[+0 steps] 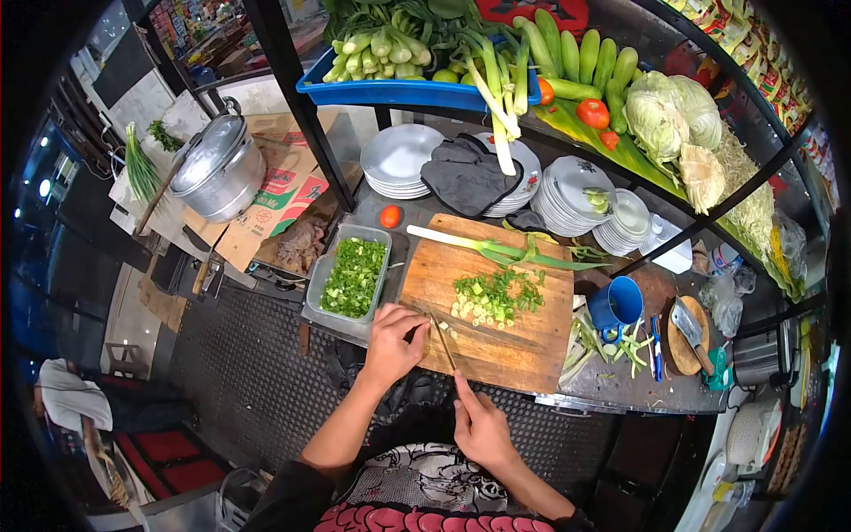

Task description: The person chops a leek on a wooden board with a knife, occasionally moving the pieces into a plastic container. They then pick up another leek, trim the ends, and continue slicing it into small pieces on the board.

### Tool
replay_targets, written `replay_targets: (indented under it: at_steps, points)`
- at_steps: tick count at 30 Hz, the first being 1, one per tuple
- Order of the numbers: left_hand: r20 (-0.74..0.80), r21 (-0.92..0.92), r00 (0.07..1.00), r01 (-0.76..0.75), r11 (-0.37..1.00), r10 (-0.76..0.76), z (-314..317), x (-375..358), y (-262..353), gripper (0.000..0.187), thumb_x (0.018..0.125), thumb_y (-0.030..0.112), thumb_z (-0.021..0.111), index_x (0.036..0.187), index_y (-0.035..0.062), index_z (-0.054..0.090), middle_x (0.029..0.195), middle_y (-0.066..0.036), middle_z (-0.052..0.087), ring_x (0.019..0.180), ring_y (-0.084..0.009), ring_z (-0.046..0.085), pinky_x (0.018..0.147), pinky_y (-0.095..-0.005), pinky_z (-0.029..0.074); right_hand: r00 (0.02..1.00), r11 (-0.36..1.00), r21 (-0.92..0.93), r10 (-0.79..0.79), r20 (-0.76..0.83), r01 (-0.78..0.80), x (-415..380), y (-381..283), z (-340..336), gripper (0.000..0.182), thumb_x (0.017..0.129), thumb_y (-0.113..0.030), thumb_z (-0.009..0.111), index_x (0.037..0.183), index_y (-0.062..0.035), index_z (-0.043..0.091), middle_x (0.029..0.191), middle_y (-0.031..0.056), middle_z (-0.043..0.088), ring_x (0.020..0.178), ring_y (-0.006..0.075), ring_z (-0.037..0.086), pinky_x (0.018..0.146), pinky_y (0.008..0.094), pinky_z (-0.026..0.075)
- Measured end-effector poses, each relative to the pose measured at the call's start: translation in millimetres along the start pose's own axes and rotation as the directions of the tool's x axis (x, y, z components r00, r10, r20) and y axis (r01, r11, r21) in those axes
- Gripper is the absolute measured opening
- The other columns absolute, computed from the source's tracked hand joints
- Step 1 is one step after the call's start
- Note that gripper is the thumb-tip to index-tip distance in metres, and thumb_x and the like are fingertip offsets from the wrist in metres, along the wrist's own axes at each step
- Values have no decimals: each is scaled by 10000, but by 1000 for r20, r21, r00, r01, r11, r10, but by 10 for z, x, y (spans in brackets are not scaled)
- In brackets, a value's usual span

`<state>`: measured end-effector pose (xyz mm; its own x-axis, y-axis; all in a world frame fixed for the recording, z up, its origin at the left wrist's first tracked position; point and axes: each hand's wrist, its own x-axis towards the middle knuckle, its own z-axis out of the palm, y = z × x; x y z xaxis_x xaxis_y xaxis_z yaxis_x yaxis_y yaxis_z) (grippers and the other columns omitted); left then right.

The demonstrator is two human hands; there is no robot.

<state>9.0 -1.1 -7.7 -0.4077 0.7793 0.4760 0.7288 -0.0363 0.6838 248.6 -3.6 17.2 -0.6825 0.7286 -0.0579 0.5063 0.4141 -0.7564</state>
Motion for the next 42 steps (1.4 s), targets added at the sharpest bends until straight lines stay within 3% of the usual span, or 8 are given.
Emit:
replay_targets:
  at_steps: [6, 9, 18, 21, 25, 28, 34, 42]
  points:
    - [-12, -3, 1000, 27, 1000, -27, 19, -23, -4, 75, 828, 1, 817, 898, 19, 795, 906, -85, 770, 925, -293, 669, 884, -407, 501, 1000, 1000, -7, 7, 25, -7, 106, -42, 58, 703, 997, -99, 609, 1660, -176, 388, 901, 269, 659, 690, 475, 681, 664, 563, 586]
    - [-11, 31, 1000, -1, 1000, 1, 8, -5, -9, 106, 791, -25, 841, 884, 12, 806, 904, -102, 784, 905, -299, 691, 850, -403, 547, 1000, 1000, 19, -17, 2, 17, 121, -40, 79, 707, 992, -100, 611, 1660, -167, 388, 908, 278, 663, 706, 474, 689, 669, 566, 589]
    - [-6, 17, 1000, 30, 999, -30, 25, -5, 4, 80, 819, 7, 829, 894, 17, 802, 900, -93, 776, 904, -309, 670, 876, -413, 512, 1000, 994, -105, 7, -17, -9, 110, -91, 95, 676, 975, -36, 634, 1622, -118, 457, 870, 261, 673, 711, 451, 680, 676, 509, 579]
    - [-3, -4, 1000, 21, 1000, -21, 9, 4, -9, 96, 812, 9, 837, 903, 17, 807, 898, -95, 777, 898, -309, 674, 869, -410, 519, 1000, 1000, -16, 3, -13, -3, -187, -51, -72, 648, 976, -44, 646, 1602, -117, 497, 814, 234, 650, 668, 420, 663, 658, 492, 566]
    - [3, -15, 1000, 16, 1000, -16, 14, 11, -16, 105, 816, -8, 822, 918, 15, 812, 909, -105, 778, 901, -312, 678, 862, -408, 526, 994, 987, 123, 109, -5, -107, -294, -57, -197, 603, 995, -51, 648, 1581, -141, 540, 768, 196, 608, 626, 371, 645, 619, 461, 534]
    - [-5, -10, 1000, -1, 1000, 1, 15, 20, 0, 111, 814, -27, 813, 917, 13, 816, 911, -110, 780, 891, -309, 682, 847, -401, 536, 998, 996, 83, 32, -53, -27, -172, -48, -128, 656, 991, -99, 643, 1621, -186, 484, 797, 206, 628, 615, 397, 665, 599, 506, 558]
    - [-19, 28, 1000, -12, 1000, 13, 7, 7, -7, 118, 796, -44, 815, 902, 7, 819, 902, -113, 785, 874, -299, 688, 824, -389, 553, 998, 999, 21, -41, -49, 42, 75, -44, 44, 689, 1000, -114, 627, 1653, -184, 418, 844, 236, 647, 642, 443, 668, 614, 545, 568]
    - [-30, -2, 999, 28, 1000, -28, 42, -8, -6, 93, 798, -22, 811, 886, 7, 808, 901, -104, 776, 908, -317, 675, 864, -414, 527, 999, 1000, 20, -17, -38, 17, 113, -64, 80, 701, 998, -105, 624, 1660, -174, 403, 867, 259, 647, 657, 466, 670, 620, 557, 572]
